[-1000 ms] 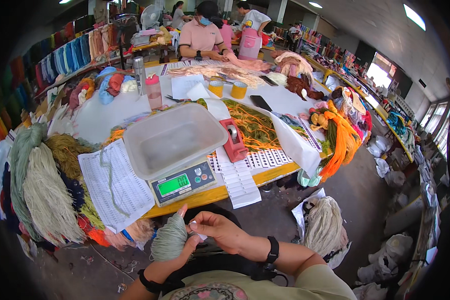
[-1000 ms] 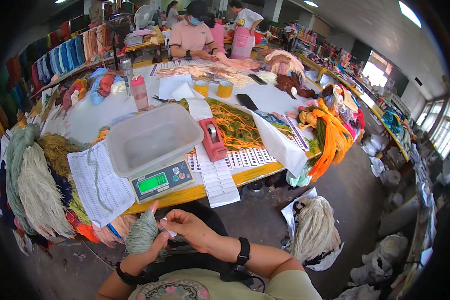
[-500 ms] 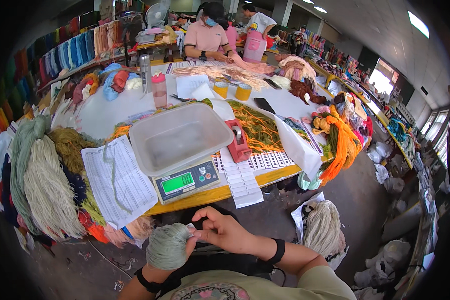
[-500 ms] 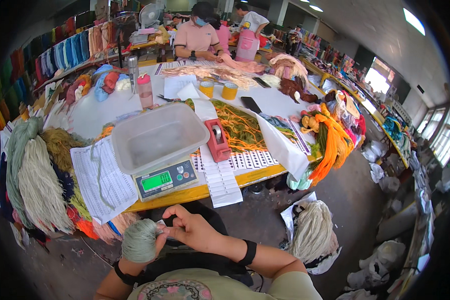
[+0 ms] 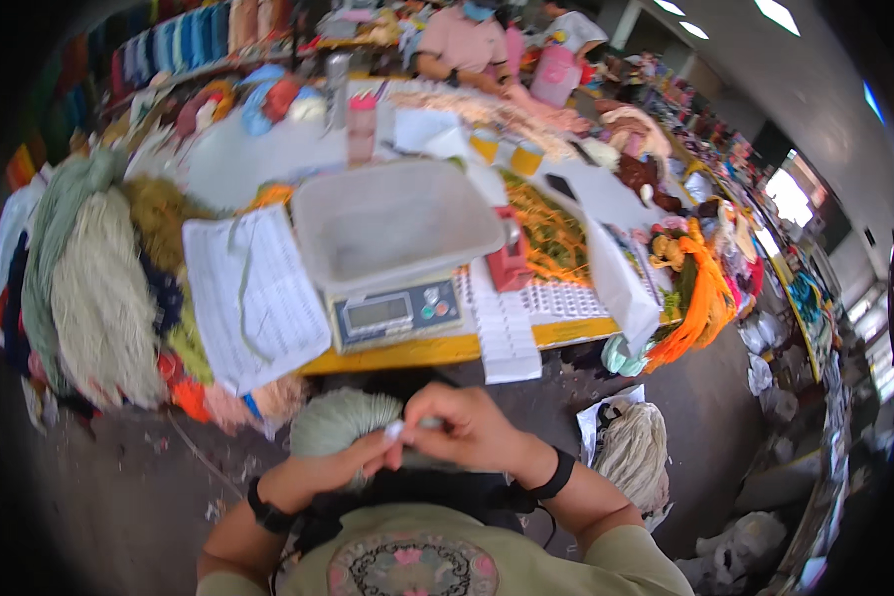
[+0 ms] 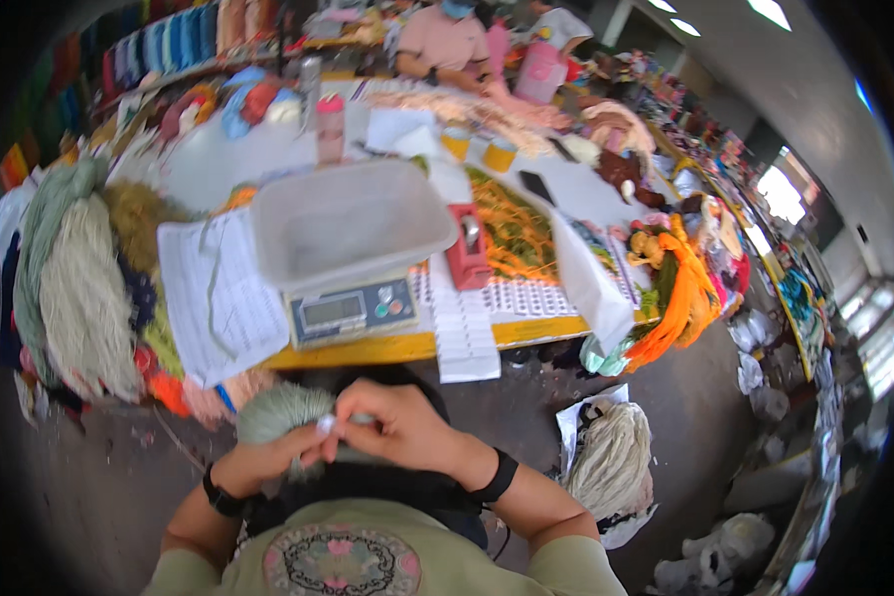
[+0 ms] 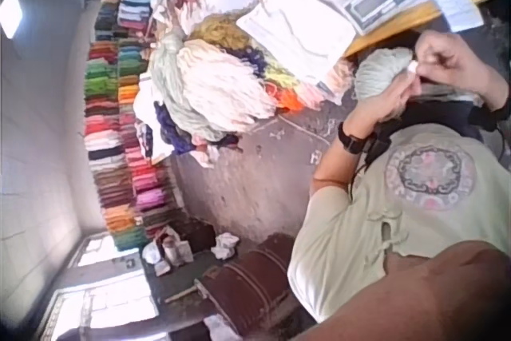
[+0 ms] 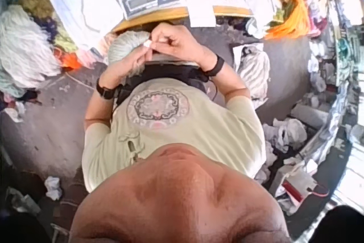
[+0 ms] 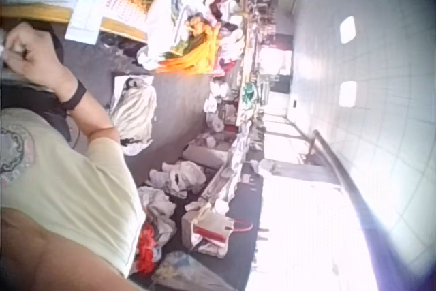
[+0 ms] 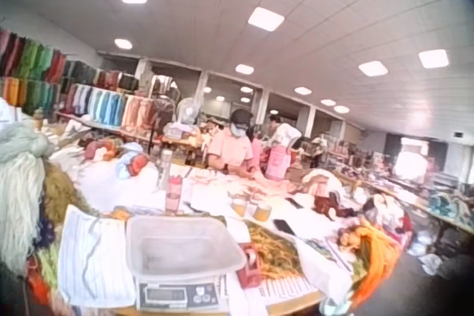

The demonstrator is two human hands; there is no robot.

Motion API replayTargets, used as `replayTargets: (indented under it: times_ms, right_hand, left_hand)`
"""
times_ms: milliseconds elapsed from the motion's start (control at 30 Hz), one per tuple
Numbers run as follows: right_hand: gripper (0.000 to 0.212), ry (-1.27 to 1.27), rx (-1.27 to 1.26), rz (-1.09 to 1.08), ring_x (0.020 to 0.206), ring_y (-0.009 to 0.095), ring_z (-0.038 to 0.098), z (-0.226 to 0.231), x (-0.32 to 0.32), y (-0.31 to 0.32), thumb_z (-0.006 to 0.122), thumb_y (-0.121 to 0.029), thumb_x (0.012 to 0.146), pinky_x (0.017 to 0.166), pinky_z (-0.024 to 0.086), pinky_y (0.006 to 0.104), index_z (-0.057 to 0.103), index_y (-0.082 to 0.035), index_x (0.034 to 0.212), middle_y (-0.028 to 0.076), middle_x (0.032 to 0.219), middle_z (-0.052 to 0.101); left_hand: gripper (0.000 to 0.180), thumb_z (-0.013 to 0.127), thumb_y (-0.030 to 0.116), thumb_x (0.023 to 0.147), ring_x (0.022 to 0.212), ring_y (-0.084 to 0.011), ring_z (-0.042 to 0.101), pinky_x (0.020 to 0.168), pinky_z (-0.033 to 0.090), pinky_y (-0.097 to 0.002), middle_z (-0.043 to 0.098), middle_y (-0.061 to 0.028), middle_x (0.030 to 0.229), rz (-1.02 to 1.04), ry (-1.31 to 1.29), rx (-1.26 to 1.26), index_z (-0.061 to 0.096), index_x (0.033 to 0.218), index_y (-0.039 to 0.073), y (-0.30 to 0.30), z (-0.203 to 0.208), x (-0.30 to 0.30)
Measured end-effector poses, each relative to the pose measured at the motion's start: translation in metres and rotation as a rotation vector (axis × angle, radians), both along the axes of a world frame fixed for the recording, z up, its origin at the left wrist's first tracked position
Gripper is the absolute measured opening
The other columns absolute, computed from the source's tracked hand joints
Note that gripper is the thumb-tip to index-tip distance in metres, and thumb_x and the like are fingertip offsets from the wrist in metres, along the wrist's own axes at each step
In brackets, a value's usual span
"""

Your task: The person gathers a bundle of green yarn, weighs it on a digital scale, and wraps a small white tag around the bundle. They repeat this process, weighing additional bundles and applying tags to each one.

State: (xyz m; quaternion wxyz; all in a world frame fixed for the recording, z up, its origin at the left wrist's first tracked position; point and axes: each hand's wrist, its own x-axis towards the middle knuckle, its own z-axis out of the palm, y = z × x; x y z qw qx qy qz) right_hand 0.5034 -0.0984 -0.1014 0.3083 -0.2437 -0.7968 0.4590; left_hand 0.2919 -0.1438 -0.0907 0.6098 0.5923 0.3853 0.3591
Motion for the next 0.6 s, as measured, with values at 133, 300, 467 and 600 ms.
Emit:
replayTargets:
  times_ms: [133,300,467,600]
  right_hand:
    - [0.024,0.145,-0.155,-0.174,0.061,0.001,0.045,-0.018,-0.005,-0.006,0.069,-0.004,0.086,0.052,0.038,0.0203,0.053,-0.006,0.103,-0.003,0.072,0.059]
    - [0.035,0.073,-0.123,-0.188,0.061,0.002,0.042,-0.011,-0.011,-0.008,0.069,0.001,0.083,0.054,0.036,0.0191,0.051,-0.006,0.113,-0.003,0.072,0.055]
    - [0.029,-0.021,-0.301,-0.172,0.072,0.001,0.047,-0.015,0.024,-0.008,0.070,-0.002,0.084,0.065,0.038,0.0182,0.057,-0.007,0.110,-0.006,0.078,0.055]
    - [0.017,-0.120,-0.648,-0.168,0.071,0.002,0.046,-0.016,0.106,0.005,0.070,-0.018,0.089,0.065,0.038,0.0181,0.064,-0.004,0.097,-0.006,0.077,0.056]
  left_hand:
    - [0.022,0.052,0.022,0.098,0.049,-0.0050,0.048,0.046,0.038,-0.0226,0.058,0.0008,0.063,0.130,0.100,0.162,0.066,0.089,0.008,0.001,-0.010,0.004]
    - [0.017,0.061,0.019,0.093,0.058,-0.0088,0.056,0.055,0.044,-0.0255,0.058,-0.0007,0.066,0.336,0.020,0.058,0.064,0.104,0.006,0.001,-0.025,0.008]
    - [0.024,0.067,0.015,0.087,0.079,-0.0206,0.062,0.080,0.046,-0.0330,0.065,-0.0054,0.082,0.406,0.213,0.465,0.063,0.108,0.005,-0.004,-0.042,-0.009]
    - [0.018,0.066,0.020,0.090,0.065,-0.0109,0.063,0.051,0.045,-0.0211,0.068,-0.0058,0.081,0.402,-0.044,-0.174,0.068,0.097,0.003,-0.033,-0.024,-0.069]
